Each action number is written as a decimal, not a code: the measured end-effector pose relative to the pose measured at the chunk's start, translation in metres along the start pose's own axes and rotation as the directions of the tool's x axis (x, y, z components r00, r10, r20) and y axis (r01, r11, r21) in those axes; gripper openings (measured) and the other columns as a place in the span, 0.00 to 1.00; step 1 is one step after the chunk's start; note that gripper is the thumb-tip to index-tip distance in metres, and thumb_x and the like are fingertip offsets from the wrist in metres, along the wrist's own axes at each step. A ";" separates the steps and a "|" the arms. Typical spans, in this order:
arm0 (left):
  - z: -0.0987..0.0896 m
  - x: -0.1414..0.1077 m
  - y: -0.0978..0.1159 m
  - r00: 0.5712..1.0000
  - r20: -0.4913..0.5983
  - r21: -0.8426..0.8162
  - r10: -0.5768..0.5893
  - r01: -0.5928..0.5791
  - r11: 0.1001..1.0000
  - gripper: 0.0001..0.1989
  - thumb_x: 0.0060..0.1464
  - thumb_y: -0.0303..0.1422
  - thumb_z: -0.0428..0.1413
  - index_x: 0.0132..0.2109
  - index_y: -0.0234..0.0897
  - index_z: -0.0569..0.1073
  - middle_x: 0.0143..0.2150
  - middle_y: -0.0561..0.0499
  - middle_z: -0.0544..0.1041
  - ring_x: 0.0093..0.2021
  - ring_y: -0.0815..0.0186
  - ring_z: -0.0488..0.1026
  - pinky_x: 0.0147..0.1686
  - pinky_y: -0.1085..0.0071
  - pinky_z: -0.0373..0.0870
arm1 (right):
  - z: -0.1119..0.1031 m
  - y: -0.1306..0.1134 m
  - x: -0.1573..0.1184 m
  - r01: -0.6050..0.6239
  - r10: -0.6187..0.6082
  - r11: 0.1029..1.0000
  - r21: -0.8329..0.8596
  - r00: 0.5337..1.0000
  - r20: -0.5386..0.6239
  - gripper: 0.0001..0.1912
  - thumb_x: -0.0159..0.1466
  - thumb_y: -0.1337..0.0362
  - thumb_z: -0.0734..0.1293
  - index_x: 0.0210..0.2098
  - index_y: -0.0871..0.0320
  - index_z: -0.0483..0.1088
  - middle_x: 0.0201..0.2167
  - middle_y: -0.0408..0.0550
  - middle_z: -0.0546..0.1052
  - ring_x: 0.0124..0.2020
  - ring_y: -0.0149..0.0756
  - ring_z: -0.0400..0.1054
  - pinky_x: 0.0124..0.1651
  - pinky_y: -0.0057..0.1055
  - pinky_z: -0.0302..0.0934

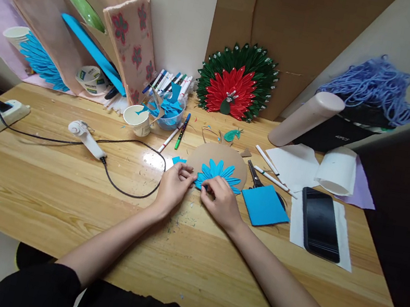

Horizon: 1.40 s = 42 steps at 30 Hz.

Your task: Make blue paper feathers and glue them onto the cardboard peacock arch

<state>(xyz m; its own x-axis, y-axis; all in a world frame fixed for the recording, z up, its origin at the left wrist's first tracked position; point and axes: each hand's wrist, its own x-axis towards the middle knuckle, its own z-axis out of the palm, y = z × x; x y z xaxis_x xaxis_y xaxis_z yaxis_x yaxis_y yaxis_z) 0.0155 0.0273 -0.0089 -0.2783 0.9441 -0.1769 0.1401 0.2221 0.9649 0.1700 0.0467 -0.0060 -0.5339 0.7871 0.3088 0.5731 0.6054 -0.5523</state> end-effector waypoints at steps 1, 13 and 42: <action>0.000 0.000 0.000 1.000 -0.001 0.000 0.003 -0.003 1.000 0.10 0.49 0.33 0.59 0.38 0.34 0.70 0.25 0.52 0.74 0.23 0.69 0.73 0.26 0.74 0.68 | 0.000 0.000 0.000 -0.001 0.001 1.000 -0.004 1.000 0.001 0.04 0.60 0.71 0.61 0.31 0.57 0.66 0.28 0.47 0.68 0.34 0.39 0.63 0.37 0.33 0.58; -0.016 -0.005 0.011 0.968 0.024 0.308 0.250 -0.245 0.919 0.05 0.53 0.33 0.56 0.35 0.36 0.75 0.33 0.50 0.76 0.30 0.68 0.71 0.32 0.72 0.68 | 0.000 0.001 -0.001 -0.010 0.010 1.000 -0.004 1.000 0.023 0.05 0.61 0.71 0.61 0.32 0.57 0.67 0.29 0.48 0.69 0.35 0.39 0.63 0.38 0.34 0.59; -0.017 -0.007 0.009 0.954 0.071 0.609 0.292 -0.274 0.744 0.11 0.55 0.39 0.53 0.30 0.38 0.74 0.31 0.50 0.75 0.32 0.65 0.69 0.30 0.71 0.60 | -0.002 0.002 -0.002 0.021 -0.023 0.999 -0.049 0.999 -0.034 0.07 0.63 0.69 0.60 0.35 0.56 0.70 0.31 0.50 0.70 0.36 0.41 0.62 0.40 0.38 0.60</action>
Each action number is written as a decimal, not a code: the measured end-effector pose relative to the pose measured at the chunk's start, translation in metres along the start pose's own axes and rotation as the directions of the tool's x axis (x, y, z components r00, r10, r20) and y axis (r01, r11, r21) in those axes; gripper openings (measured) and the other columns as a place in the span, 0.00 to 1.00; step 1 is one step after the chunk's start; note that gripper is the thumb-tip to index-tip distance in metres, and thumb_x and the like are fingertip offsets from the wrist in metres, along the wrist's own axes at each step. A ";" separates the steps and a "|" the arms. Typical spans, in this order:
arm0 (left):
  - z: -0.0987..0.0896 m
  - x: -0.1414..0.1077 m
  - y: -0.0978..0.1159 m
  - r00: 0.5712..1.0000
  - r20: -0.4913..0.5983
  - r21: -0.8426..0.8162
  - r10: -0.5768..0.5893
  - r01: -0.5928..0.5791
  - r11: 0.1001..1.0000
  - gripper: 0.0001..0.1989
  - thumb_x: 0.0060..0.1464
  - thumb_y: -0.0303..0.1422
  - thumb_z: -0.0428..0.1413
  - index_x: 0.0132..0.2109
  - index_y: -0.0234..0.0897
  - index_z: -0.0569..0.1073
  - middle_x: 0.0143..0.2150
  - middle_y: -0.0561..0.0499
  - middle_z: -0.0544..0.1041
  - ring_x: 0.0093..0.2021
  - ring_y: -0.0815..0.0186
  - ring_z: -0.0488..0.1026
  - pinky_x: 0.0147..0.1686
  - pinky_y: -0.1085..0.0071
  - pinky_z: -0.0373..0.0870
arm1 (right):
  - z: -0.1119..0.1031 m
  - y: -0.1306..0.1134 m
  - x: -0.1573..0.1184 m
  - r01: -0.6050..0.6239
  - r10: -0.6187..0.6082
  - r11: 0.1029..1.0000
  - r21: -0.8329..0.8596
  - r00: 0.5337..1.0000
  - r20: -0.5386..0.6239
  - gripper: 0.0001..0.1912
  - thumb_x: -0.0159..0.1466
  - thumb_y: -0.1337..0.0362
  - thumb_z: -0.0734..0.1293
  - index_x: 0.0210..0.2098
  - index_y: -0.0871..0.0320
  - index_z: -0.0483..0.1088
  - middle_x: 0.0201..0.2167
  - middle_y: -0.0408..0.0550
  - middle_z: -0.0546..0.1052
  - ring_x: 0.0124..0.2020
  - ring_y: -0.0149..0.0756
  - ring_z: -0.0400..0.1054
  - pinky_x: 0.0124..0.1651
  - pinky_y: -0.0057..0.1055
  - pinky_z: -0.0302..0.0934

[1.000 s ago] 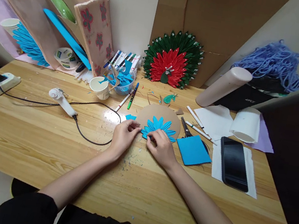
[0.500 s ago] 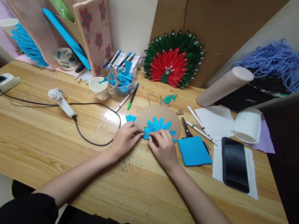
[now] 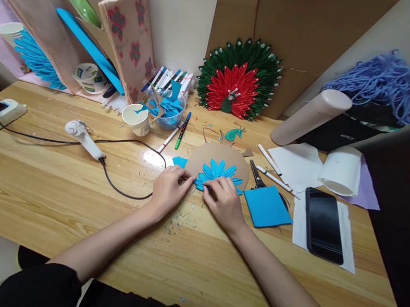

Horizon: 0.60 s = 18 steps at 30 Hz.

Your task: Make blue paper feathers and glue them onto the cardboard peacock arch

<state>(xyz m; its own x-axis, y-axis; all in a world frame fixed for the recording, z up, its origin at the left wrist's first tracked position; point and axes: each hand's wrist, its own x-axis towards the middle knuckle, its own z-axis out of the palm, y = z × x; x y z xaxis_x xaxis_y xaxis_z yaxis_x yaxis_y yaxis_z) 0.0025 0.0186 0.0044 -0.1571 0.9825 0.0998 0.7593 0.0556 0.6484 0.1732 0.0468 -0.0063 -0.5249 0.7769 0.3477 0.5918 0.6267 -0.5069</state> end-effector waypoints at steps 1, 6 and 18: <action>0.000 0.000 0.000 1.000 0.001 -0.001 0.001 -0.001 1.000 0.11 0.55 0.39 0.53 0.30 0.38 0.74 0.31 0.50 0.75 0.32 0.64 0.69 0.31 0.71 0.60 | 0.000 0.000 0.000 0.000 0.000 1.000 0.002 1.000 -0.001 0.07 0.63 0.69 0.60 0.35 0.56 0.70 0.31 0.50 0.70 0.36 0.41 0.62 0.40 0.38 0.60; 0.002 0.002 0.000 1.000 0.017 -0.017 0.009 -0.009 1.000 0.10 0.55 0.37 0.53 0.30 0.38 0.73 0.30 0.50 0.74 0.32 0.64 0.69 0.31 0.71 0.60 | 0.001 0.001 0.000 -0.003 0.003 1.000 -0.007 1.000 0.009 0.07 0.64 0.69 0.60 0.34 0.57 0.70 0.30 0.50 0.70 0.36 0.41 0.62 0.40 0.37 0.60; 0.003 0.000 -0.002 1.000 0.014 -0.001 0.007 -0.007 1.000 0.09 0.54 0.37 0.53 0.30 0.38 0.73 0.30 0.50 0.74 0.32 0.65 0.69 0.30 0.71 0.60 | 0.001 0.001 0.001 -0.011 0.011 1.000 0.020 1.000 -0.002 0.07 0.63 0.69 0.60 0.35 0.56 0.70 0.30 0.49 0.70 0.36 0.41 0.63 0.39 0.36 0.60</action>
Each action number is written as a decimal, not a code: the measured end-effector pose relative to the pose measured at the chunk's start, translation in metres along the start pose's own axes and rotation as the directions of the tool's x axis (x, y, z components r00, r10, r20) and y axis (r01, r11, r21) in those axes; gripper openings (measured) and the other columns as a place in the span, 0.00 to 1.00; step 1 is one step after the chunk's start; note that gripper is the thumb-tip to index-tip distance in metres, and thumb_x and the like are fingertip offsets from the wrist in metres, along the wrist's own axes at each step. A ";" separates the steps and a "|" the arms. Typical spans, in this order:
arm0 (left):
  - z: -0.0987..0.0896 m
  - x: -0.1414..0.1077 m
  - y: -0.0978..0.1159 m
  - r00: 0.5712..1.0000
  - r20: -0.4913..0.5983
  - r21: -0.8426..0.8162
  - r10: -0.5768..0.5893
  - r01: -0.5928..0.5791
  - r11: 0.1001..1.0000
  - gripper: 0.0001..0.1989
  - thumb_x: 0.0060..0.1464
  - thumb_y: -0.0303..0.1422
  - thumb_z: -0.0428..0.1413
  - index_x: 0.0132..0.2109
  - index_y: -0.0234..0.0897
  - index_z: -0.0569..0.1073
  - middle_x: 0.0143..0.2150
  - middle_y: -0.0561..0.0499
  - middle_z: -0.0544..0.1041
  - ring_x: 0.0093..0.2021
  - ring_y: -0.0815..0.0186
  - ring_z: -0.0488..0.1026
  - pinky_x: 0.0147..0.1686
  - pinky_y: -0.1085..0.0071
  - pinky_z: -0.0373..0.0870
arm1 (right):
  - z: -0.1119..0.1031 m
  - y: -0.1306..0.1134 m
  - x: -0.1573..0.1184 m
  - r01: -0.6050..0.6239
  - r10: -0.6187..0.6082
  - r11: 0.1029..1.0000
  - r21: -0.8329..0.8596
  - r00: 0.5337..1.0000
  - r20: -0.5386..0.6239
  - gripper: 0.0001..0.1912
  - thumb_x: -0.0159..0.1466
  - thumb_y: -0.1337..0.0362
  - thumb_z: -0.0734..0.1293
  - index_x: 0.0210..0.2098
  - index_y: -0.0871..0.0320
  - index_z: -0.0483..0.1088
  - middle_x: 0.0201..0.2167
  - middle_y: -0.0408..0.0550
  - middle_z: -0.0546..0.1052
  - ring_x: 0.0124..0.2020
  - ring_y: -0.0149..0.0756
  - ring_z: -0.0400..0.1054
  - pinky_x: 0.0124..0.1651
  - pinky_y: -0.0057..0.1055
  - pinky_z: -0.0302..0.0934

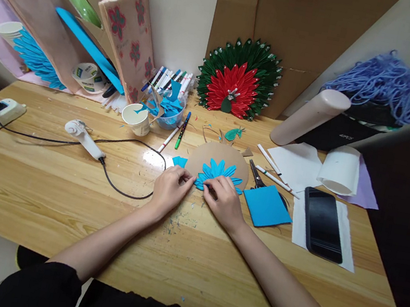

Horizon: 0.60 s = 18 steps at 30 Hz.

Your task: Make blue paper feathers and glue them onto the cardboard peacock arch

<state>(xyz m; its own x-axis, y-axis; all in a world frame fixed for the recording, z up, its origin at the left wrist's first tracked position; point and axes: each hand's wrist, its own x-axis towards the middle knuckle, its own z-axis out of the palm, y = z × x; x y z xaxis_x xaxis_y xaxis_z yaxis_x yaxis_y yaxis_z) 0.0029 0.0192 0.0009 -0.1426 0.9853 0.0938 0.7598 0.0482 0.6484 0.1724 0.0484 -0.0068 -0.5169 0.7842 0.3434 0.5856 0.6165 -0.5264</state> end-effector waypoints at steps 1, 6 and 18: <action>0.000 0.000 0.000 1.000 -0.001 -0.001 0.001 -0.001 1.000 0.09 0.54 0.37 0.54 0.29 0.38 0.73 0.30 0.50 0.74 0.32 0.65 0.69 0.30 0.72 0.60 | 0.000 0.000 0.000 0.001 -0.001 1.000 -0.001 1.000 -0.001 0.07 0.63 0.69 0.60 0.35 0.56 0.70 0.30 0.49 0.70 0.36 0.41 0.62 0.39 0.37 0.60; 0.001 -0.001 -0.002 1.000 -0.013 -0.053 0.004 -0.005 0.999 0.07 0.54 0.36 0.54 0.32 0.38 0.72 0.32 0.51 0.74 0.33 0.66 0.70 0.30 0.73 0.61 | -0.001 0.000 -0.001 0.017 -0.017 1.000 -0.012 1.000 -0.017 0.07 0.64 0.68 0.60 0.36 0.56 0.70 0.30 0.50 0.70 0.36 0.42 0.62 0.39 0.38 0.61; 0.000 0.000 -0.003 1.000 -0.006 -0.058 0.013 -0.013 0.998 0.07 0.56 0.35 0.53 0.32 0.37 0.72 0.32 0.51 0.74 0.31 0.67 0.68 0.29 0.73 0.60 | -0.003 0.002 -0.003 0.093 -0.094 0.990 -0.108 0.996 -0.002 0.09 0.63 0.68 0.60 0.35 0.57 0.72 0.30 0.51 0.70 0.35 0.41 0.61 0.38 0.37 0.61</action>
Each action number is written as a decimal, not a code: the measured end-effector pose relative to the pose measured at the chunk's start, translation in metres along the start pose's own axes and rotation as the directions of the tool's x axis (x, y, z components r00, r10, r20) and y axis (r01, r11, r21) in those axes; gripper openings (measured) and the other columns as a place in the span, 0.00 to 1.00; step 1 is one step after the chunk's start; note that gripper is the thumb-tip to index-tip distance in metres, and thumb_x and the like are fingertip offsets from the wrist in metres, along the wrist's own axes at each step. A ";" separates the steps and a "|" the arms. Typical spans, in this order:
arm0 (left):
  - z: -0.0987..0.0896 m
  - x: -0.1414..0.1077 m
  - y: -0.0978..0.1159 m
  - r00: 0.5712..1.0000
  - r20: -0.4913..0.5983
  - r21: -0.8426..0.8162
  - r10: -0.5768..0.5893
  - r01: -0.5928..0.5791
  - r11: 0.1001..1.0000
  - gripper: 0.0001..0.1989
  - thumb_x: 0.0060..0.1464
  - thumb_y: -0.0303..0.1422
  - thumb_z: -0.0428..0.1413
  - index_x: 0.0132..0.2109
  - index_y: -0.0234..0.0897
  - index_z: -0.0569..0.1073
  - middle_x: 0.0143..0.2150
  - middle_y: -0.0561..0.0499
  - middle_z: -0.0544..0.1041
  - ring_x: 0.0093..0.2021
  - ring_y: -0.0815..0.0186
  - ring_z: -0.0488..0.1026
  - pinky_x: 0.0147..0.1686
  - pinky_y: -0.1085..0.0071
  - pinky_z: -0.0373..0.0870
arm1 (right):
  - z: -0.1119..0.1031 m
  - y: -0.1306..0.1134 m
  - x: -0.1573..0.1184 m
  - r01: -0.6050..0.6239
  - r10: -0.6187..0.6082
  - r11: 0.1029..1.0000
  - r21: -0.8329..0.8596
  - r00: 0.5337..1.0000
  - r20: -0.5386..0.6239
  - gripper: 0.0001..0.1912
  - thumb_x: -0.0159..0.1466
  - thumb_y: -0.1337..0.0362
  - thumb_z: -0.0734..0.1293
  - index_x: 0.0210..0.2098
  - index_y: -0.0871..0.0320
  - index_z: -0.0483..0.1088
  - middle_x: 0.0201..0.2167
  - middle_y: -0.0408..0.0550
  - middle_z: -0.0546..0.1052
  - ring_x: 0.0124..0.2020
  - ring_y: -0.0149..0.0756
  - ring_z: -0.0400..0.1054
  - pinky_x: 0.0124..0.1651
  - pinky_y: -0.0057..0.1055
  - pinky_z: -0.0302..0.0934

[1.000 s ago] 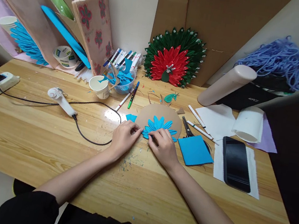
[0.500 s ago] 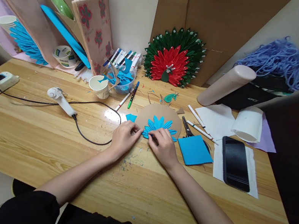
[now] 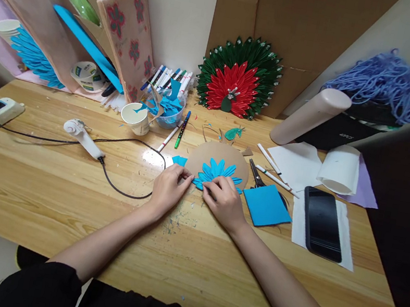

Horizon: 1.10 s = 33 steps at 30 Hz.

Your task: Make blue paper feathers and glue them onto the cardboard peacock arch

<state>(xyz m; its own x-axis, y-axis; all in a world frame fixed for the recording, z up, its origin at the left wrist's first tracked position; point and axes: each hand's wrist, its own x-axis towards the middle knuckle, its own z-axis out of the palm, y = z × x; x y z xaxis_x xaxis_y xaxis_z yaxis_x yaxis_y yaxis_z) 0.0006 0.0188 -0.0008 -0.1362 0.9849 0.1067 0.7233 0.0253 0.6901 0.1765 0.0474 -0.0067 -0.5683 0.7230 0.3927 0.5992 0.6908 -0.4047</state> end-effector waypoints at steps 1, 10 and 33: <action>0.000 0.000 0.000 1.000 -0.003 -0.009 -0.001 0.001 1.000 0.07 0.55 0.34 0.53 0.32 0.37 0.72 0.32 0.51 0.73 0.30 0.68 0.68 0.29 0.74 0.59 | 0.000 0.000 0.000 -0.001 0.001 1.000 0.008 1.000 -0.006 0.08 0.63 0.68 0.60 0.35 0.58 0.72 0.30 0.51 0.70 0.35 0.41 0.61 0.38 0.37 0.61; -0.012 0.001 -0.004 0.997 -0.068 -0.143 -0.023 0.013 0.990 0.10 0.57 0.36 0.52 0.32 0.36 0.73 0.30 0.52 0.71 0.28 0.69 0.65 0.30 0.73 0.60 | 0.000 0.002 0.001 0.018 -0.014 0.999 0.046 0.996 -0.086 0.07 0.63 0.69 0.61 0.35 0.58 0.71 0.28 0.50 0.72 0.34 0.40 0.62 0.37 0.36 0.60; -0.035 0.045 -0.025 0.996 0.082 0.181 0.039 -0.053 0.982 0.08 0.45 0.32 0.60 0.34 0.36 0.72 0.36 0.45 0.72 0.41 0.56 0.68 0.40 0.64 0.63 | -0.013 0.010 -0.007 -0.120 0.148 0.984 0.133 0.963 -0.225 0.15 0.65 0.68 0.58 0.22 0.56 0.56 0.19 0.43 0.62 0.26 0.34 0.55 0.30 0.31 0.51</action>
<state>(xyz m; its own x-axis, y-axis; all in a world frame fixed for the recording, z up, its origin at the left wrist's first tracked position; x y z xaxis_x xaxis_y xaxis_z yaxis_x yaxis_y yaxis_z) -0.0472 0.0564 0.0119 -0.0521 0.9959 0.0743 0.8403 0.0035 0.5421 0.1936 0.0487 -0.0031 -0.3319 0.7975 0.5039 0.5831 0.5933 -0.5550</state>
